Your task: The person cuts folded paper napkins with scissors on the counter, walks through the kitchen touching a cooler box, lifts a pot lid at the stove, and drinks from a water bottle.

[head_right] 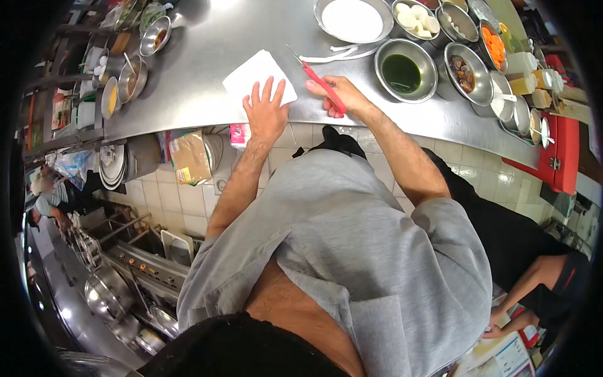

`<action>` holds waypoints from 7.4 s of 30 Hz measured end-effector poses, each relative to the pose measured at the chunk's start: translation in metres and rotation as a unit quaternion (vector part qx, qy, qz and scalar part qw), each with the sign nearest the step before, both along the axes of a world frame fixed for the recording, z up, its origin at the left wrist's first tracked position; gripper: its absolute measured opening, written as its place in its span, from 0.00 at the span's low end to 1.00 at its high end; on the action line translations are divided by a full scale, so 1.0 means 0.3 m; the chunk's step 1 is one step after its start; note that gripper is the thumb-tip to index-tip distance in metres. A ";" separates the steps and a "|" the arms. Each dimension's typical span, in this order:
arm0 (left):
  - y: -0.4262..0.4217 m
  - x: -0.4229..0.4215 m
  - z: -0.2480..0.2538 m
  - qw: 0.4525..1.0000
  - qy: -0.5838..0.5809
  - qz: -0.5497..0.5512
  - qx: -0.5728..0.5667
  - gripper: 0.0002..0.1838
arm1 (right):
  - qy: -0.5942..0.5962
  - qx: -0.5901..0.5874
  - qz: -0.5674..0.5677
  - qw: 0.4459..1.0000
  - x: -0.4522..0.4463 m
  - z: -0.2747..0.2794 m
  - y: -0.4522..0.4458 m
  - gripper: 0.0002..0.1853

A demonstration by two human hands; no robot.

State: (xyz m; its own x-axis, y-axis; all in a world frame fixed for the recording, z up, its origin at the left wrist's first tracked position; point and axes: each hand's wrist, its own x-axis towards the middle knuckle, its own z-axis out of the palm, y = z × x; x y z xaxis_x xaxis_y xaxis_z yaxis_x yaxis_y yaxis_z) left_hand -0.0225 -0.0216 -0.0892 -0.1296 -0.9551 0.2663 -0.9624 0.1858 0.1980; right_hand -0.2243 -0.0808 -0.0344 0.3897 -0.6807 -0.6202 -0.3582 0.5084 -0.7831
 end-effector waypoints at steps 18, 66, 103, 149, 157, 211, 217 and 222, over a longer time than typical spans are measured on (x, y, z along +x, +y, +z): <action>-0.302 -0.117 0.175 0.952 0.198 -0.222 0.071 0.15 | 0.149 -0.082 0.073 0.983 -0.052 -0.045 -0.078 0.42; -0.006 0.090 0.056 0.990 -0.045 -0.123 0.046 0.40 | -0.183 0.178 0.054 0.966 -0.071 -0.023 0.184 0.32; -0.037 0.007 -0.017 0.989 0.039 -0.088 -0.114 0.21 | -0.126 0.097 0.052 0.986 0.027 -0.057 0.196 0.44; -0.022 -0.022 0.021 0.997 0.022 -0.070 -0.035 0.28 | 0.024 0.013 0.051 0.998 0.068 -0.020 0.160 0.38; -0.002 -0.028 0.021 0.991 0.071 -0.095 -0.055 0.25 | 0.053 -0.054 0.018 0.997 0.084 -0.085 0.194 0.41; -0.259 0.113 0.149 0.708 0.585 -0.096 0.384 0.47 | 0.131 -0.207 0.229 0.942 -0.053 0.109 0.051 0.34; -0.270 0.111 0.151 0.708 0.587 -0.087 0.383 0.48 | 0.086 -0.171 0.176 0.966 -0.060 0.045 0.075 0.28; -0.259 0.102 0.139 0.662 0.648 -0.033 0.376 0.50 | 0.098 -0.171 0.174 0.965 -0.054 0.070 0.052 0.26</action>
